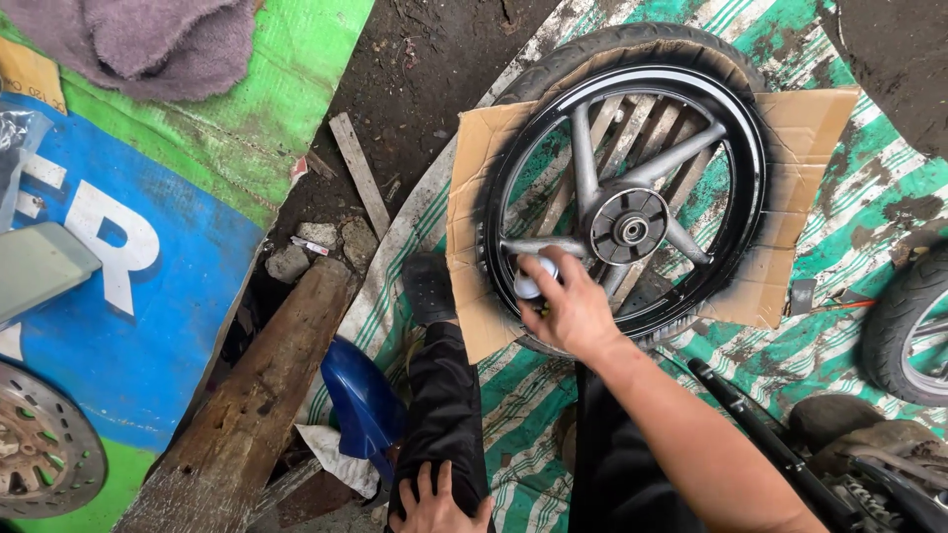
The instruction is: Spray painting a motorcycle rim while using cardboard to mask the tire.
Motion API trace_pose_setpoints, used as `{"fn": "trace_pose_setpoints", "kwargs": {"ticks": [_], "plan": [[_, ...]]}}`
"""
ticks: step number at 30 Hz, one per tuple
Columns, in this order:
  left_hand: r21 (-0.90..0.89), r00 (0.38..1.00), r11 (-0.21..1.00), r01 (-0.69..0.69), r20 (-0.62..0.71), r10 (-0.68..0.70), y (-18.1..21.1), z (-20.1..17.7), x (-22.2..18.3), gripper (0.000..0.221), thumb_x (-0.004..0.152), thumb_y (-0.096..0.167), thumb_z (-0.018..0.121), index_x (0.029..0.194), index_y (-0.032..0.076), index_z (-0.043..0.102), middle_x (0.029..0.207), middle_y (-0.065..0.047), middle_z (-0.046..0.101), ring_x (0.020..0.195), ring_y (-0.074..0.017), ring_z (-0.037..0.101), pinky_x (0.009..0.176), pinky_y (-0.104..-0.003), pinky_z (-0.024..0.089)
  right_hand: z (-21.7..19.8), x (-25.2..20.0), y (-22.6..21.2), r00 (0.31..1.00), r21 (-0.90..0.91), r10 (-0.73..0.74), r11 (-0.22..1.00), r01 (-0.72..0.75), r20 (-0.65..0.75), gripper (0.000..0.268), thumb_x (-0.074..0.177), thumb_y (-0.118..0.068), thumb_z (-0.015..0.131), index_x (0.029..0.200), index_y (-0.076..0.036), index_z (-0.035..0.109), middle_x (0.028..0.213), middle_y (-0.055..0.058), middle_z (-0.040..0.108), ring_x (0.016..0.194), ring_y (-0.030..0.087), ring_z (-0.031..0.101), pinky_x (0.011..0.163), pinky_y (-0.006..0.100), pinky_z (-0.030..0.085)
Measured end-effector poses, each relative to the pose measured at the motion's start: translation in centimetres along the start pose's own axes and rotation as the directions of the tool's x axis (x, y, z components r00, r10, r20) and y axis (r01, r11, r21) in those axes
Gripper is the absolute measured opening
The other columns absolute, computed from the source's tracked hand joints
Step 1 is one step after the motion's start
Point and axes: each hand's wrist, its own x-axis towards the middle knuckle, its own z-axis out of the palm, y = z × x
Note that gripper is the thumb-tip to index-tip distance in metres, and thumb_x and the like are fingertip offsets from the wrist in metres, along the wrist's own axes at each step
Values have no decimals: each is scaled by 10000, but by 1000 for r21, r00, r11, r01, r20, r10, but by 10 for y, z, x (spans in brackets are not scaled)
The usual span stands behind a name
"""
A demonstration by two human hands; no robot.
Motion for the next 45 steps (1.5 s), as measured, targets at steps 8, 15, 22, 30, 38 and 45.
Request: {"fn": "trace_pose_setpoints", "kwargs": {"ticks": [8,15,22,30,38,45], "plan": [[4,999,1000,11,-32,-11,1,5,3,1044,948,1061,458,1743,478,114,1833,42,93,1715,-386,108,1407,-664,234,12,12,34,990,-20,70,997,-73,-122,674,973,-336,848,1532,-147,520,1442,271,562,1049,463,730,638,546,720],[25,1000,999,24,12,-25,3,0,0,1037,967,1048,426,1755,462,95,1840,47,78,1721,-388,108,1407,-656,238,-51,73,81,705,136,529,834,-534,-472,730,1008,-161,917,1591,-25,499,1503,266,538,1249,390,698,1141,488,644],[-11,999,1000,23,23,-22,3,-5,-7,1017,992,1006,476,1754,456,86,1841,44,75,1726,-383,96,1430,-657,210,-39,81,125,729,75,337,927,-368,-596,791,1013,-153,968,1629,-90,476,1408,296,545,1140,460,731,941,584,727],[-4,1000,1000,30,-5,-30,10,-6,-18,1008,1004,982,521,1749,438,113,1842,27,68,1724,-382,95,1423,-660,230,4,8,34,978,113,163,982,-148,-133,654,984,-240,869,1545,-115,556,1492,300,573,921,409,779,626,477,759],[-7,999,1000,25,-45,-26,16,10,-9,1014,998,984,534,1742,424,135,1833,24,95,1712,-386,125,1385,-657,282,-4,-6,81,895,146,312,949,-279,-320,750,908,-286,898,1564,-132,569,1488,236,561,1041,470,742,758,577,701],[-28,1000,999,29,7,-29,21,3,-19,1005,1020,957,519,1753,393,125,1839,38,77,1717,-377,88,1379,-647,276,-26,59,110,895,97,269,963,-250,-357,768,951,-274,933,1586,-114,532,1483,282,546,997,472,730,669,569,705]]}}
